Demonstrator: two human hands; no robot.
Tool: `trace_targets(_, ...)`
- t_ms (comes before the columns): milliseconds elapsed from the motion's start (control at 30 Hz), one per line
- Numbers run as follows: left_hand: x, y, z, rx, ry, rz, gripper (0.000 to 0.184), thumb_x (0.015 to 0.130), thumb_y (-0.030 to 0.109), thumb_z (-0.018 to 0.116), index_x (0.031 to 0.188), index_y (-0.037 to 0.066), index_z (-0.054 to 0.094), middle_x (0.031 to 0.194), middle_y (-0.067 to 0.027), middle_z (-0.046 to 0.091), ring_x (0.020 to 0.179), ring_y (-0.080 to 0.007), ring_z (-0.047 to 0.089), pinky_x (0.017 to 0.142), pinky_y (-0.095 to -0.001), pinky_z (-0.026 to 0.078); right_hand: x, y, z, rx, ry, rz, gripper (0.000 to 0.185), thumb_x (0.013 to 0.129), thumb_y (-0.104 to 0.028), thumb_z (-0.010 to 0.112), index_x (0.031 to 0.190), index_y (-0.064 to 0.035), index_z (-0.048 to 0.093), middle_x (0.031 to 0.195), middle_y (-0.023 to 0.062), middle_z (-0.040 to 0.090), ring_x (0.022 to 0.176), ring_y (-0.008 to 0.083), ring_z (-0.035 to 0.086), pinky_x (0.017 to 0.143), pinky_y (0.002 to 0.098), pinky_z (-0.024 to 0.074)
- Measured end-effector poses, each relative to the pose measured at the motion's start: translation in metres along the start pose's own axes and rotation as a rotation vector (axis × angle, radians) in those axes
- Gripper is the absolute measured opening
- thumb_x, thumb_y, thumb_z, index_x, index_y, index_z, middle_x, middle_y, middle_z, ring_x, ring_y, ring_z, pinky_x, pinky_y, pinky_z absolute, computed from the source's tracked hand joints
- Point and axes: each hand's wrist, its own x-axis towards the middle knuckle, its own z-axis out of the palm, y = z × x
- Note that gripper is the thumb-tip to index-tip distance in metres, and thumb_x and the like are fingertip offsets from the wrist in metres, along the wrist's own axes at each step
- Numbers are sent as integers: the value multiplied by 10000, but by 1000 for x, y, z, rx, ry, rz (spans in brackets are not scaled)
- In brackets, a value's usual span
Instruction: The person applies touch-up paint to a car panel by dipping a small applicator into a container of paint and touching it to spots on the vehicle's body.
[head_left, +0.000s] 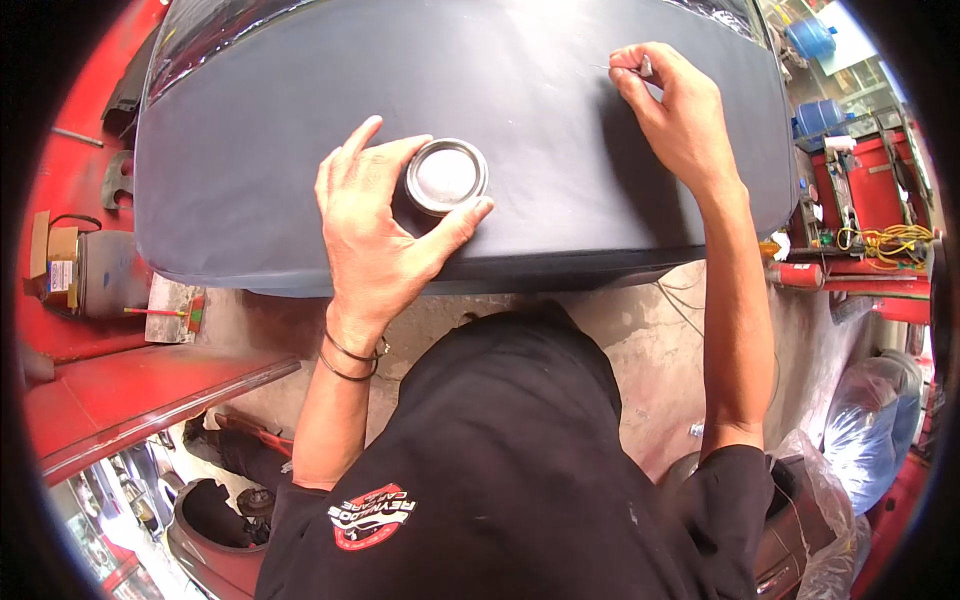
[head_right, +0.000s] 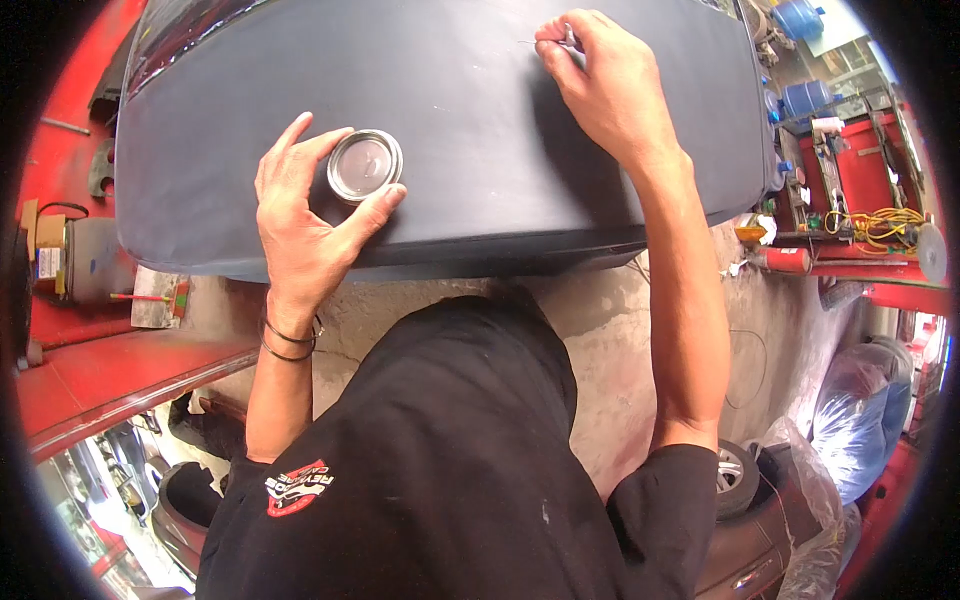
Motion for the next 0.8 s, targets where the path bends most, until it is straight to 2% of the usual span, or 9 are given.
trace_targets(300, -1, 0, 1, 3, -19, -7, 668, 803, 400, 1064, 1322, 74, 800, 1291, -90, 822, 1488, -422, 643, 1266, -563, 430, -7, 2, 16, 7, 37, -12, 158, 1110, -177, 820, 1222, -66, 825, 1138, 69, 851, 998, 172, 793, 904, 341, 629)
trace_targets(433, 0, 3, -2, 2, -46, -28, 616, 811, 305, 1060, 1332, 78, 822, 1353, -79, 834, 1548, -390, 614, 1282, -534, 434, -7, -1, 17, 14, 31, 8, 157, 1109, -182, 819, 1219, -70, 826, 1131, 63, 847, 988, 171, 794, 894, 338, 627)
trace_targets(700, -1, 3, -4, 16, -55, -33, 632, 814, 321, 1060, 1346, 81, 817, 1365, -84, 829, 1549, -397, 612, 1285, -537, 435, -5, -5, 18, -48, 36, 3, 159, 1098, -182, 820, 1212, -70, 827, 1144, 75, 846, 1007, 193, 812, 910, 342, 633)
trace_targets(800, 0, 3, -5, 11, -57, -34, 633, 814, 319, 1061, 1348, 82, 817, 1368, -84, 829, 1551, -397, 611, 1286, -537, 438, -5, 1, 19, -76, 47, -76, 161, 1098, -184, 818, 1207, -66, 826, 1151, 79, 846, 1030, 203, 821, 931, 349, 639)
